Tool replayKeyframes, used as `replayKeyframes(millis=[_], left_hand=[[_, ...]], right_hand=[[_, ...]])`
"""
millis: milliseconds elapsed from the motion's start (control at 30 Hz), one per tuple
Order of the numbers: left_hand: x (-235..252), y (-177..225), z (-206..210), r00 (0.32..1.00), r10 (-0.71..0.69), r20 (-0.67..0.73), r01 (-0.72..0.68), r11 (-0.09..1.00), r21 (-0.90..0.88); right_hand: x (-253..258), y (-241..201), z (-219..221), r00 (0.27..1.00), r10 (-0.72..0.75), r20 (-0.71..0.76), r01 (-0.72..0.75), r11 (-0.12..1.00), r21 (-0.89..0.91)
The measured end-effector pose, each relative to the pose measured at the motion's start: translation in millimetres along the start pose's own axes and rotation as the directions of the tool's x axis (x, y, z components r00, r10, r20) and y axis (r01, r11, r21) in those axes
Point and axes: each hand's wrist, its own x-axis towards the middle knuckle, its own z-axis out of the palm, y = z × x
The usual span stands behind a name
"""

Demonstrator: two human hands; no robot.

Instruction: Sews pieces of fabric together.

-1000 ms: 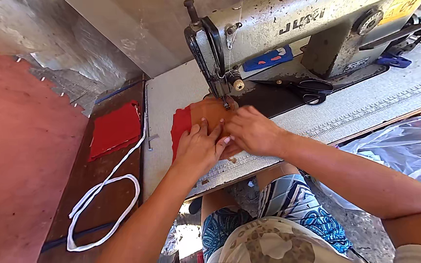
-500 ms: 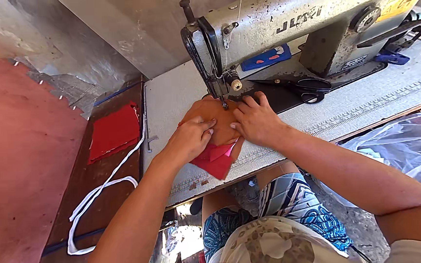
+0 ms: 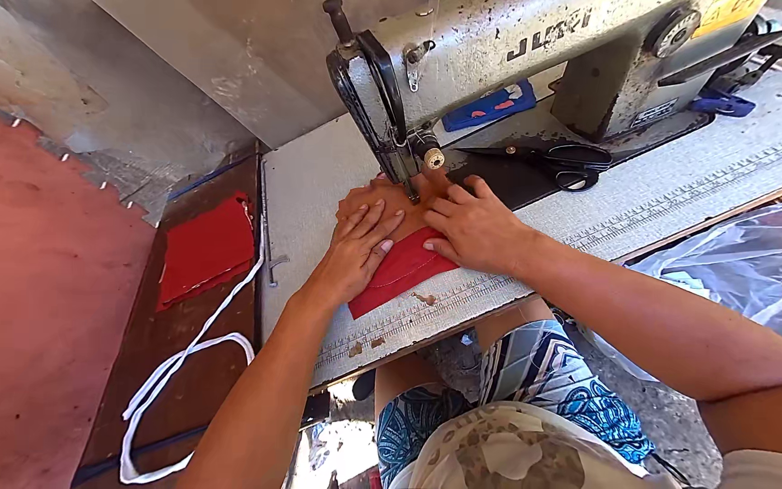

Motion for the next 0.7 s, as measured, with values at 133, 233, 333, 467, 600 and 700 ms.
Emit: replayKeyframes(millis=[133,233,333,467,600,700], left_hand=[[1.5,3.2,-1.1,0.999,-0.038,0.014,0.038,0.998,0.047],[5.8,9.6,-4.6,0.994,-0.1,0.038,0.095,0.988,0.12],[10.1,18.4,-8.6,0.983,-0.169,0.066,0.153,0.968,0.2],[12.4,29.9,-16.8,0.966,-0.231,0.112,0.191,0.939,0.285],[16.5,36.4,-28.6,0.959,-0.239,0.15,0.186,0.935,0.303],[24.6,31.8,-43.2,0.954,-0.215,0.21,0.163,0.957,0.24]], right_hand=[[-1.9,-4.0,3.2,0.995,-0.057,-0.076,0.056,0.998,-0.016],[-2.2,1.2,3.7,0.99,-0.103,-0.101,0.102,0.995,-0.019],[1.3,4.8,-0.8,0.999,-0.033,-0.017,0.032,0.998,-0.047],[4.6,8.3,-4.2,0.996,0.059,0.066,-0.056,0.997,-0.048],[6.0,2.4,-6.9,0.991,0.125,0.05,-0.122,0.991,-0.055],[2.1,-38.0,-8.5,0.999,0.004,-0.035,-0.002,0.999,0.052]])
